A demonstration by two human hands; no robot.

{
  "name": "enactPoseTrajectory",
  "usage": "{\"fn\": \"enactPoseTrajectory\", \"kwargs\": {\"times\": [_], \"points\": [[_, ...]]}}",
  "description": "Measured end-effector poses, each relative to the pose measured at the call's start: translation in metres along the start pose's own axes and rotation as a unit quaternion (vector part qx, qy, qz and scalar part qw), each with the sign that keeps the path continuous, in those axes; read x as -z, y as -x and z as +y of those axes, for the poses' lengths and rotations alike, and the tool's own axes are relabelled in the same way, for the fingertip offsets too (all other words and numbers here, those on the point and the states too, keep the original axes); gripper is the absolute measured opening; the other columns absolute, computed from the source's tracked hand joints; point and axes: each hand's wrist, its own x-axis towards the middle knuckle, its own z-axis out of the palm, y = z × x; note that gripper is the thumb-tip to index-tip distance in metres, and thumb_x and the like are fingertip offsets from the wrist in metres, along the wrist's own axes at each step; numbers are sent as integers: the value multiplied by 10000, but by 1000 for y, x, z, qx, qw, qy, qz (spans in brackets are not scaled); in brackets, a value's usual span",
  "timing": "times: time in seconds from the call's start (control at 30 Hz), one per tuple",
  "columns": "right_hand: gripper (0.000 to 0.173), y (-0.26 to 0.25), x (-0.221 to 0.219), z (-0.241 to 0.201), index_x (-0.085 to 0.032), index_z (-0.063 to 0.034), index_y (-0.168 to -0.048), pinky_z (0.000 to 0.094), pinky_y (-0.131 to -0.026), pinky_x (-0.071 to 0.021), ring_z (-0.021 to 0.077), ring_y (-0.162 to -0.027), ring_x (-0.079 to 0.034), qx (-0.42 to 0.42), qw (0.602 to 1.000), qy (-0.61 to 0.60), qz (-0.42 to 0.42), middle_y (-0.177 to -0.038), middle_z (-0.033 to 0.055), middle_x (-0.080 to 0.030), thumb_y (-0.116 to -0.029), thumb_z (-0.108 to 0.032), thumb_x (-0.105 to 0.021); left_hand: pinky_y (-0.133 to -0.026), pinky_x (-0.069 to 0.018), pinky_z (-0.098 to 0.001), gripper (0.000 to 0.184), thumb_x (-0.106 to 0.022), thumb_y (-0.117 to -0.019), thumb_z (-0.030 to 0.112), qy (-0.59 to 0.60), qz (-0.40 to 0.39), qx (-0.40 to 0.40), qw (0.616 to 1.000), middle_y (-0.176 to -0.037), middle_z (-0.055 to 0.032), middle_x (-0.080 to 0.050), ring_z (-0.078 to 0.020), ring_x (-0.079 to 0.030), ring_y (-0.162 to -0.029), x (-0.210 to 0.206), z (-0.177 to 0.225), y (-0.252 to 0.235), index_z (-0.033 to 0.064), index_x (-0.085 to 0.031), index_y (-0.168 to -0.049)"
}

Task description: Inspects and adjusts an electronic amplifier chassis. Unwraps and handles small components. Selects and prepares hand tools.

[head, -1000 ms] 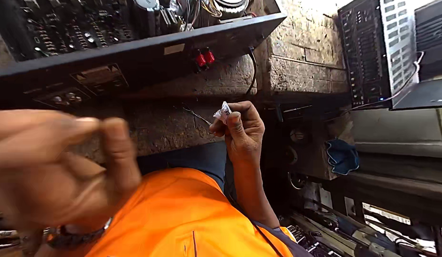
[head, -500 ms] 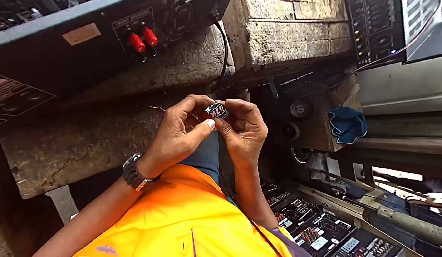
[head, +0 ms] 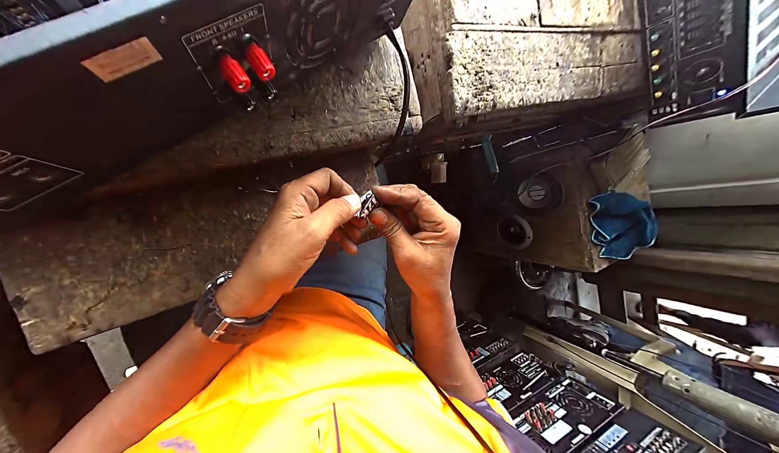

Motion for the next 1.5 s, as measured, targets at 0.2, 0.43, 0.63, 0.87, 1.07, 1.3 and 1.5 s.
{"fn": "enactPoseTrajectory", "kwargs": {"times": [0.2, 0.43, 0.63, 0.87, 1.07, 1.3, 1.5], "points": [[278, -1, 0, -2, -687, 93, -1177, 329, -912, -597, 206, -1048, -675, 54, 987, 139, -63, -1117, 167, -688, -927, -23, -726, -505, -555, -229, 172, -420, -1095, 117, -35, 22, -4, 999, -792, -75, -654, -127, -641, -584, 3, 0, 7, 59, -565, -1023], [271, -7, -9, -1, -709, 57, -1206, 356, -915, -550, 226, -1025, -652, 137, 956, 244, -90, -1098, 172, -700, -974, -76, -667, -384, -403, -189, 191, -481, -1094, 217, -78, 95, 13, 992, -667, -50, -581, -99, -504, -449, 4, 3, 20, 96, -598, -1004], [240, -3, -15, -2, -674, 99, -1193, 271, -753, -623, 110, -822, -700, 28, 995, 69, -69, -1024, 134, -718, -1044, -41, -549, -593, -535, -213, 249, -461, -1069, 140, -164, 39, -98, 981, -999, -28, -645, -98, -628, -748, 13, 3, 24, 90, -558, -1292], [161, 2, -17, -9, -656, 76, -1105, 315, -683, -633, 151, -744, -706, -98, 989, -94, -63, -925, 121, -710, -1017, -21, -562, -658, -561, -184, 133, -601, -1005, 32, -238, 73, -195, 949, -992, -36, -642, -54, -636, -763, 13, -11, 23, 46, -651, -1127], [140, 2, -19, -20, -718, 53, -1065, 208, -552, -542, 93, -673, -614, -68, 997, 32, -36, -959, 97, -670, -950, 4, -656, -592, -525, -160, 157, -665, -994, 155, -256, 98, -189, 943, -966, -6, -631, -39, -607, -713, 9, -14, 25, 83, -708, -1126], [89, 1, -24, -23, -677, 64, -1024, 282, -616, -615, 133, -680, -678, -100, 994, -12, -45, -860, 105, -700, -949, 22, -651, -660, -566, -173, 160, -628, -1012, 97, -236, 97, -185, 949, -996, -17, -698, -32, -655, -749, 12, -16, 25, 55, -713, -1140], [106, 1, -25, -12, -644, 22, -990, 288, -606, -600, 120, -657, -663, -160, 982, -90, -42, -799, 69, -666, -986, -18, -546, -711, -527, -161, 205, -539, -1046, 72, -304, 97, -180, 931, -965, -6, -705, -4, -639, -786, 14, -18, 27, 67, -703, -1169]]}}
